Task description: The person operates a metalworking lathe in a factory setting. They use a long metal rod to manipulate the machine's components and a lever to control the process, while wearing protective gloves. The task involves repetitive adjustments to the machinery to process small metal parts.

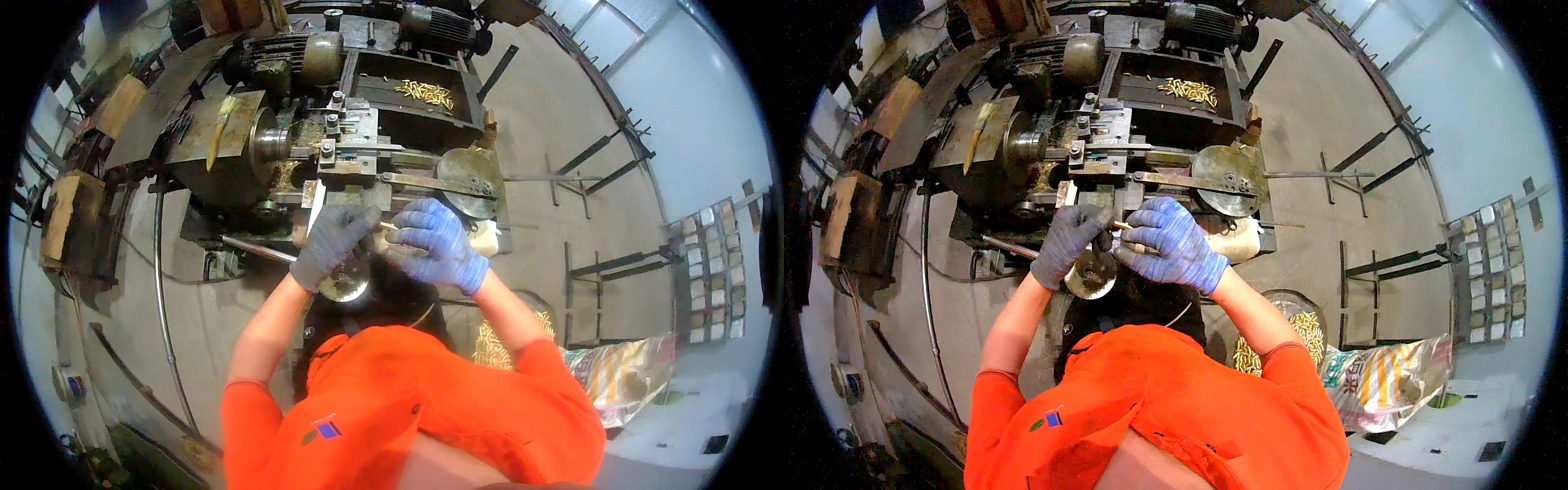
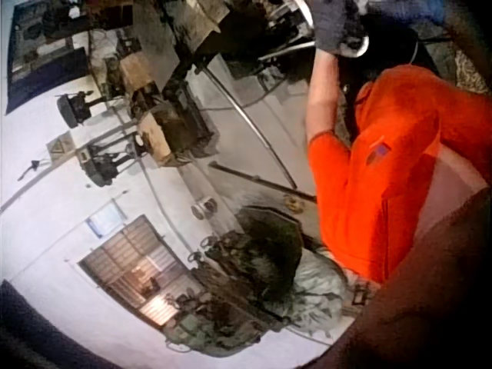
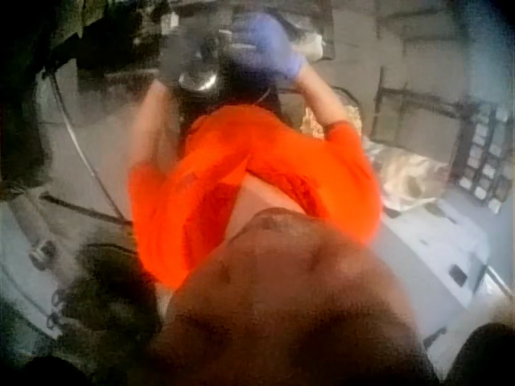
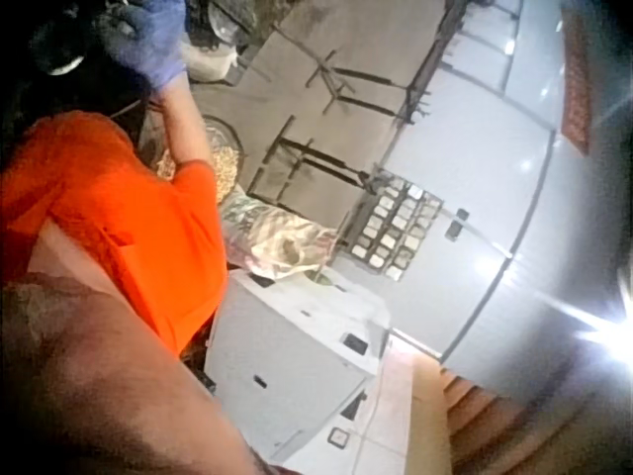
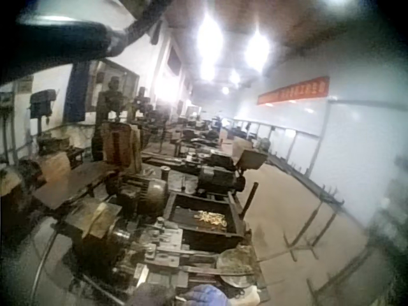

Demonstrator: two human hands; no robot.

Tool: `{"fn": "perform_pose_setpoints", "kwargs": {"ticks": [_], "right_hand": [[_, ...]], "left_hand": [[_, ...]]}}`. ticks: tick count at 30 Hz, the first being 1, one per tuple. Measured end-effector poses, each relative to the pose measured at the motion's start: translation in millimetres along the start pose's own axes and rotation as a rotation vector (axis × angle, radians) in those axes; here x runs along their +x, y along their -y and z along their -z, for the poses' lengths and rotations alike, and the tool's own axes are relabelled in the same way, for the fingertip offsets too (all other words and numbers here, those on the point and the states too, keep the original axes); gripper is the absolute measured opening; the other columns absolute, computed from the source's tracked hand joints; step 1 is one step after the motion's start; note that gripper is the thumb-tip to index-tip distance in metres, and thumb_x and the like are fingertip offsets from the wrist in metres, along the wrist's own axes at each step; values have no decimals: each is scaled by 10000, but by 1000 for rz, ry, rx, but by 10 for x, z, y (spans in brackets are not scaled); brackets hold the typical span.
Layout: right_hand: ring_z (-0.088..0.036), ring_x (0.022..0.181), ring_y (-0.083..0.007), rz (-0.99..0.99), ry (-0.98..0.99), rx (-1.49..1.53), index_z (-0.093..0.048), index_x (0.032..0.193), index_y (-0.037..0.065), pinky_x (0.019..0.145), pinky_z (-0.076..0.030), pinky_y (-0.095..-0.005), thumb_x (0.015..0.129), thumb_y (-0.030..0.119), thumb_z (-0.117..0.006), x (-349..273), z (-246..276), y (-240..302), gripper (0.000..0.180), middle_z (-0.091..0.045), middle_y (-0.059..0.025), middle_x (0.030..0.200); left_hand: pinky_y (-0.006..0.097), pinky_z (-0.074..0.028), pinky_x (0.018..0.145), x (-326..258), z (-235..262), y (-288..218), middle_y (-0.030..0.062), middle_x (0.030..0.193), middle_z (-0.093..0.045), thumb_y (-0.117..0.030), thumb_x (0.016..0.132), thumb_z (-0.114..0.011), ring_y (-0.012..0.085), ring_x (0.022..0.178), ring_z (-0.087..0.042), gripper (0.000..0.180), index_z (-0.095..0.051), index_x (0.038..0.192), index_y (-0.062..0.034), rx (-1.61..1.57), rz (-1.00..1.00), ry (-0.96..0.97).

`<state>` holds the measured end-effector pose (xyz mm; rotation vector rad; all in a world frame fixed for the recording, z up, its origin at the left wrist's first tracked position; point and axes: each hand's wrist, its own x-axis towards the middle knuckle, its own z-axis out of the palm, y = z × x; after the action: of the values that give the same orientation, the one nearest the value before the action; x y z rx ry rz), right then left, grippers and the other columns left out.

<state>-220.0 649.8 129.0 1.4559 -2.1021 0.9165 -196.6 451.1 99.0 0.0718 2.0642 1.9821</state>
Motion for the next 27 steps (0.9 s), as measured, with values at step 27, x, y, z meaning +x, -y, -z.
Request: {"fn": "perform_pose_setpoints", "kwargs": {"ticks": [27], "right_hand": [[-563, 967, -295, -130, 658, -526, -698, 816, 114, 920, -387, -391, 730, 470, -585, 1509, -1367, -1053, 383, -648, -90, 881]], "left_hand": [[322, -423, 568, -2759, 2490, 1033, 88, 590, -537, -287, 841, -602, 170, 554, -504, 291, -603, 790, -1, 866, 149, -969]]}}
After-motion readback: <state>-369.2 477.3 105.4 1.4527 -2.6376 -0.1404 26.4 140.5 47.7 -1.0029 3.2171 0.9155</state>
